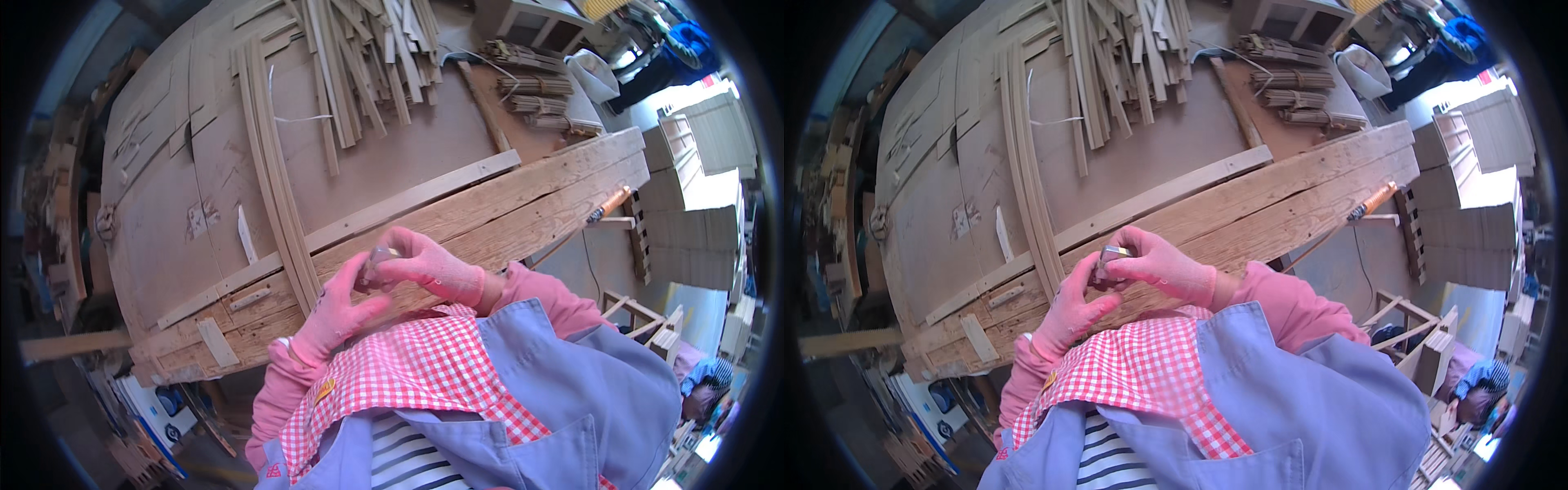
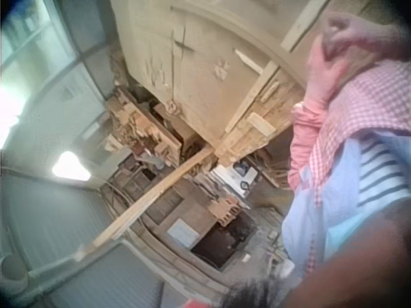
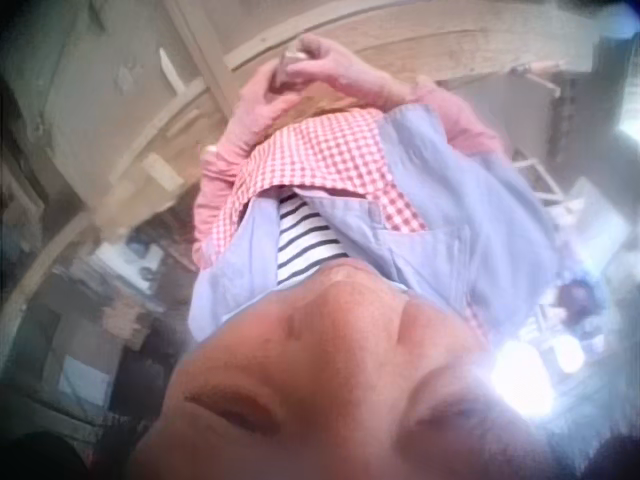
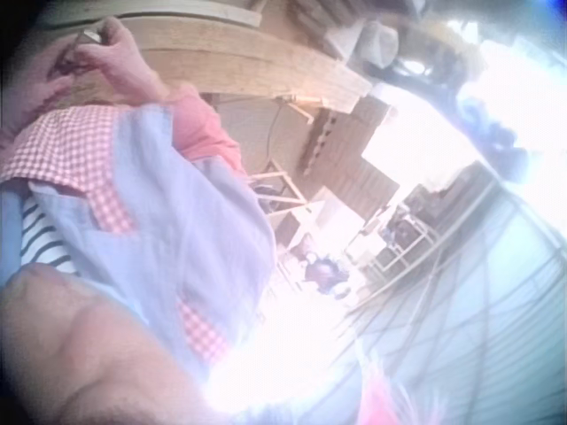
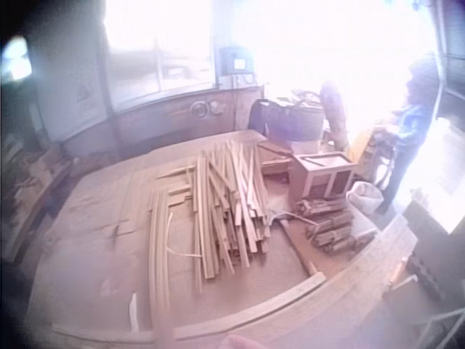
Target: The person selects thin wooden strips from a pile, measures one with a tape measure, then repeatedly places strips on a table saw and cuts them to length. The cut pieces are stacked on the table.
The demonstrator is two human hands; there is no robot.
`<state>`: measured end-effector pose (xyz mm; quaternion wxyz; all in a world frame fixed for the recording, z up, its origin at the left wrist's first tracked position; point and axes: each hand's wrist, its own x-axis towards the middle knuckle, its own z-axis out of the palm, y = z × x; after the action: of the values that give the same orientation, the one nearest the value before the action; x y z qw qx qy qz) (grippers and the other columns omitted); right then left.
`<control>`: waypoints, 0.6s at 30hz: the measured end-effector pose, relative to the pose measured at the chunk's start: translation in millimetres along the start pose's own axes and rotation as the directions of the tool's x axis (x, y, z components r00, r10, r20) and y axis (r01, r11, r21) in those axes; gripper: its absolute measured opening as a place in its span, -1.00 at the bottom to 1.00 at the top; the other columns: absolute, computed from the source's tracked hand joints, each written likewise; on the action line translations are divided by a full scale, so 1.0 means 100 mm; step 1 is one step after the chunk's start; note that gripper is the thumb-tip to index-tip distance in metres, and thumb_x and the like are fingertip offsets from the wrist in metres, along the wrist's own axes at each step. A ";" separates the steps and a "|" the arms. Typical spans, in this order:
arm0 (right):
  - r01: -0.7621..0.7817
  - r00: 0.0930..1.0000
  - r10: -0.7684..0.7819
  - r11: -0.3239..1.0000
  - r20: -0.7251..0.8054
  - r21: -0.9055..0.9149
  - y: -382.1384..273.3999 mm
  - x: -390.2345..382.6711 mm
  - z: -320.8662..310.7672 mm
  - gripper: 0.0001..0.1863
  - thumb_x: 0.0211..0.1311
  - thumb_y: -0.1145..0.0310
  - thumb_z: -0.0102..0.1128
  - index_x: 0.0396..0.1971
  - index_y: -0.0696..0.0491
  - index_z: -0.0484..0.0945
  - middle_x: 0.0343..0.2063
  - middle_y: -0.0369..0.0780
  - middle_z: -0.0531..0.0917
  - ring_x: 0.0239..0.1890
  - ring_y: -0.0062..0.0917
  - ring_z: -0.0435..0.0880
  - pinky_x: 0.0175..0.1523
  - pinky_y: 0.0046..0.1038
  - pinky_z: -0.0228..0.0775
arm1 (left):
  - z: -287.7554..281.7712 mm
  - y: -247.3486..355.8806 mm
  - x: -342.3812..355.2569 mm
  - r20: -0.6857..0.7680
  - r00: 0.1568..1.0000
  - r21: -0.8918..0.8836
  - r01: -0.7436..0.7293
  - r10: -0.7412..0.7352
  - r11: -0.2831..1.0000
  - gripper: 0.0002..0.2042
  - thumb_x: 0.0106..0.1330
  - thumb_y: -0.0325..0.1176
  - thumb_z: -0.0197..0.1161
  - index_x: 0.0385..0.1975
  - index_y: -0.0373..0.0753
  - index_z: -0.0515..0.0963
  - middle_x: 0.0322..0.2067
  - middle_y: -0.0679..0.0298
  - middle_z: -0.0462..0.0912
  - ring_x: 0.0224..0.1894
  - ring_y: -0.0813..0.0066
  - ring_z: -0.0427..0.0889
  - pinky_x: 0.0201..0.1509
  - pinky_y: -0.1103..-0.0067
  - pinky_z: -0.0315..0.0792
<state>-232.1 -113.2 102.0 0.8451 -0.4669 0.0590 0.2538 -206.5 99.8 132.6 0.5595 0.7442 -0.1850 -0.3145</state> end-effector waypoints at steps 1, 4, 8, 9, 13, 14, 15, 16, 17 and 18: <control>0.014 1.000 -0.012 0.998 -0.027 0.069 0.05 -0.03 0.04 -0.70 0.30 0.33 0.34 -0.09 0.10 0.47 -0.23 -0.29 0.66 -0.18 -0.65 0.64 -0.14 -0.56 0.52 | 0.04 0.03 -0.02 -0.028 0.999 0.075 0.025 -0.023 0.997 -0.56 0.29 -0.45 0.33 0.17 -0.33 0.47 -0.12 0.22 0.63 -0.10 0.55 0.60 0.02 0.57 0.48; -0.050 0.998 0.051 0.996 -0.019 0.071 0.08 -0.09 0.07 -0.71 0.31 0.29 0.33 -0.14 0.09 0.45 -0.24 -0.30 0.65 -0.18 -0.67 0.64 -0.11 -0.56 0.54 | 0.01 0.01 -0.02 -0.107 0.993 0.229 0.081 -0.057 0.970 -0.75 0.25 -0.42 0.32 -0.09 -0.29 0.61 -0.33 0.06 0.70 -0.25 0.22 0.71 -0.11 0.41 0.54; -0.172 0.977 0.186 0.977 0.106 -0.130 0.05 -0.30 -0.01 -0.52 0.37 0.19 0.25 0.12 0.18 0.43 0.03 -0.17 0.59 0.06 -0.55 0.56 0.15 -0.45 0.44 | -0.05 -0.02 -0.05 0.021 0.994 0.324 -0.111 0.111 0.940 -0.83 0.25 -0.39 0.32 -0.21 -0.29 0.63 -0.31 0.05 0.70 -0.27 0.12 0.68 -0.16 0.39 0.52; -0.099 0.978 0.125 0.982 0.165 -0.159 0.05 -0.33 0.01 -0.46 0.38 0.16 0.23 0.19 0.20 0.41 0.08 -0.15 0.57 0.11 -0.51 0.54 0.20 -0.43 0.41 | -0.05 -0.01 -0.04 0.045 0.989 0.346 -0.145 0.137 0.927 -0.84 0.26 -0.42 0.31 -0.21 -0.31 0.63 -0.35 0.08 0.69 -0.31 0.23 0.66 -0.20 0.44 0.51; -0.004 0.985 0.091 0.859 0.145 -0.511 0.06 -0.32 0.13 -0.36 0.36 0.11 0.18 0.30 0.18 0.34 0.15 0.02 0.54 0.23 -0.28 0.50 0.29 -0.35 0.34 | -0.06 0.05 -0.03 0.073 0.997 0.273 -0.030 0.010 0.962 -0.90 0.32 -0.47 0.25 -0.25 -0.36 0.60 -0.42 0.20 0.65 -0.35 0.53 0.61 -0.24 0.57 0.48; 0.222 0.972 -0.115 0.728 0.205 -0.648 0.05 -0.31 0.15 -0.36 0.30 0.12 0.23 0.26 0.18 0.36 0.08 0.10 0.56 0.17 -0.11 0.53 0.24 -0.25 0.39 | -0.05 0.06 -0.01 0.068 0.997 0.214 0.015 -0.030 0.977 -0.90 0.33 -0.47 0.24 -0.25 -0.36 0.59 -0.42 0.22 0.65 -0.34 0.55 0.60 -0.23 0.57 0.48; 0.262 0.964 -0.160 0.679 0.210 -0.686 0.02 -0.29 0.17 -0.37 0.28 0.12 0.25 0.24 0.18 0.37 0.06 0.10 0.56 0.14 -0.08 0.54 0.22 -0.23 0.40 | -0.06 0.08 0.00 0.057 0.992 0.163 0.105 -0.116 0.981 -0.90 0.34 -0.46 0.23 -0.26 -0.36 0.58 -0.41 0.24 0.64 -0.33 0.57 0.59 -0.23 0.58 0.48; 0.268 0.963 -0.167 0.616 0.209 -0.741 -0.01 -0.29 0.17 -0.38 0.27 0.12 0.26 0.22 0.18 0.37 0.04 0.09 0.57 0.12 -0.06 0.54 0.21 -0.21 0.40 | -0.06 0.10 0.03 0.064 0.985 0.104 0.151 -0.158 0.983 -0.89 0.37 -0.44 0.22 -0.26 -0.36 0.55 -0.40 0.32 0.61 -0.32 0.62 0.55 -0.22 0.59 0.47; 0.306 0.952 -0.202 0.551 0.232 -0.776 -0.04 -0.29 0.17 -0.38 0.25 0.12 0.27 0.20 0.17 0.38 0.02 0.09 0.58 0.10 -0.03 0.55 0.19 -0.19 0.41 | -0.05 0.12 0.05 0.070 0.991 0.043 0.108 -0.111 0.993 -0.89 0.38 -0.44 0.22 -0.26 -0.35 0.56 -0.40 0.33 0.61 -0.32 0.62 0.54 -0.21 0.60 0.47; 0.276 0.960 -0.195 0.509 0.203 -0.815 -0.07 -0.27 0.19 -0.43 0.26 0.14 0.26 0.16 0.15 0.39 -0.03 0.08 0.59 0.06 -0.01 0.56 0.13 -0.16 0.43 | -0.06 0.15 0.07 0.068 0.991 0.000 0.119 -0.119 0.993 -0.89 0.38 -0.43 0.22 -0.26 -0.35 0.56 -0.39 0.34 0.61 -0.32 0.63 0.54 -0.20 0.61 0.47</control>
<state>-254.9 -110.5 126.9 0.5475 -0.8050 -0.1689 0.1536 -196.6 95.1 146.4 0.5345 0.7418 -0.1584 -0.3728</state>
